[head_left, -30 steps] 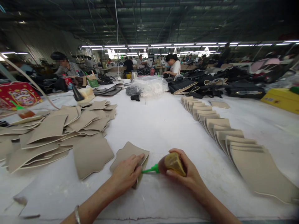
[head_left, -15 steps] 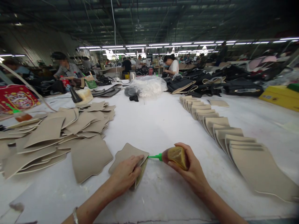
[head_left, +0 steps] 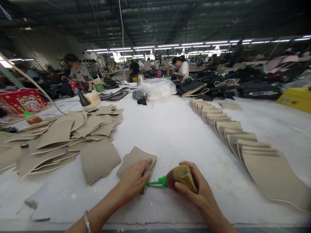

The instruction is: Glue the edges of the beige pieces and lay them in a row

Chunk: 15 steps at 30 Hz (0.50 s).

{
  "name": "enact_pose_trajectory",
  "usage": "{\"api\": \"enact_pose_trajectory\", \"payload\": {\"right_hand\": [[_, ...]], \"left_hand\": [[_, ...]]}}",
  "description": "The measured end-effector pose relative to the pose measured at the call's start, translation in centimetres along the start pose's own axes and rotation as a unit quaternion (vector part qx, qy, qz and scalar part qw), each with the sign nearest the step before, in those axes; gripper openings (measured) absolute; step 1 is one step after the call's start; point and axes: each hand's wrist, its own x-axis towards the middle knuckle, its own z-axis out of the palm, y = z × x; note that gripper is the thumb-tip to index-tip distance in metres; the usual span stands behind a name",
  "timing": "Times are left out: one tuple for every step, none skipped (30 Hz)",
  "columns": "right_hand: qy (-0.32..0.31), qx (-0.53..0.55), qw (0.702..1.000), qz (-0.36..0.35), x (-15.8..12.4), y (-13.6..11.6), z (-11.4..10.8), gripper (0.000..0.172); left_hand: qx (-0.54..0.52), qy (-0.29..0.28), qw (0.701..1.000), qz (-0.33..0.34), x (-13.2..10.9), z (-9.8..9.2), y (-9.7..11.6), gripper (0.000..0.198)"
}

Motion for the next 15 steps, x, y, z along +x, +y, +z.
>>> {"api": "enact_pose_trajectory", "payload": {"right_hand": [[0.010, -0.003, 1.000, 0.001, 0.0, -0.1, 0.0, 0.051], [0.011, -0.004, 1.000, 0.001, 0.0, -0.1, 0.0, 0.051], [0.005, -0.002, 1.000, 0.001, 0.0, -0.2, 0.1, 0.052], [-0.005, 0.003, 1.000, 0.001, -0.2, -0.3, 0.1, 0.052], [-0.012, 0.010, 1.000, 0.003, -0.3, -0.3, 0.1, 0.052], [-0.013, 0.020, 1.000, 0.006, -0.4, -0.4, 0.1, 0.052], [-0.008, 0.033, 0.999, 0.011, -0.6, -0.5, 0.1, 0.052], [-0.001, 0.051, 0.999, 0.019, -0.7, -0.5, 0.0, 0.050], [0.002, 0.076, 0.997, 0.029, -0.7, -0.5, -0.1, 0.048], [-0.001, 0.109, 0.993, 0.044, -0.7, -0.5, -0.3, 0.045], [-0.011, 0.151, 0.986, 0.062, -0.6, -0.4, -0.5, 0.042], [-0.021, 0.199, 0.976, 0.084, -0.5, -0.3, -0.8, 0.040], [-0.026, 0.249, 0.962, 0.109, -0.3, -0.1, -1.0, 0.039], [-0.024, 0.300, 0.944, 0.137, -0.2, 0.1, -1.4, 0.039], [-0.014, 0.350, 0.922, 0.165, 0.0, 0.2, -1.8, 0.040]], "left_hand": [[0.000, 0.001, 1.000, -0.001, 0.0, 0.1, 0.0, 0.047], [-0.002, 0.003, 1.000, 0.000, 0.0, 0.1, -0.1, 0.047], [-0.006, 0.005, 1.000, 0.001, 0.0, 0.2, -0.1, 0.047], [-0.009, 0.007, 1.000, 0.003, 0.0, 0.2, -0.2, 0.047], [-0.012, 0.008, 1.000, 0.004, 0.0, 0.2, -0.3, 0.047], [-0.014, 0.009, 1.000, 0.005, 0.0, 0.2, -0.4, 0.047], [-0.017, 0.010, 1.000, 0.005, 0.0, 0.3, -0.5, 0.047], [-0.019, 0.009, 1.000, 0.005, 0.0, 0.3, -0.5, 0.047], [-0.023, 0.010, 1.000, 0.003, 0.0, 0.3, -0.4, 0.047], [-0.026, 0.012, 1.000, 0.001, 0.1, 0.3, -0.3, 0.046], [-0.028, 0.016, 0.999, -0.002, 0.2, 0.3, -0.2, 0.046], [-0.029, 0.020, 0.999, -0.006, 0.3, 0.3, -0.2, 0.046], [-0.030, 0.022, 0.999, -0.009, 0.4, 0.2, -0.1, 0.047], [-0.034, 0.020, 0.999, -0.010, 0.4, 0.1, 0.0, 0.047], [-0.039, 0.019, 0.999, -0.010, 0.4, 0.1, -0.1, 0.046]]}}
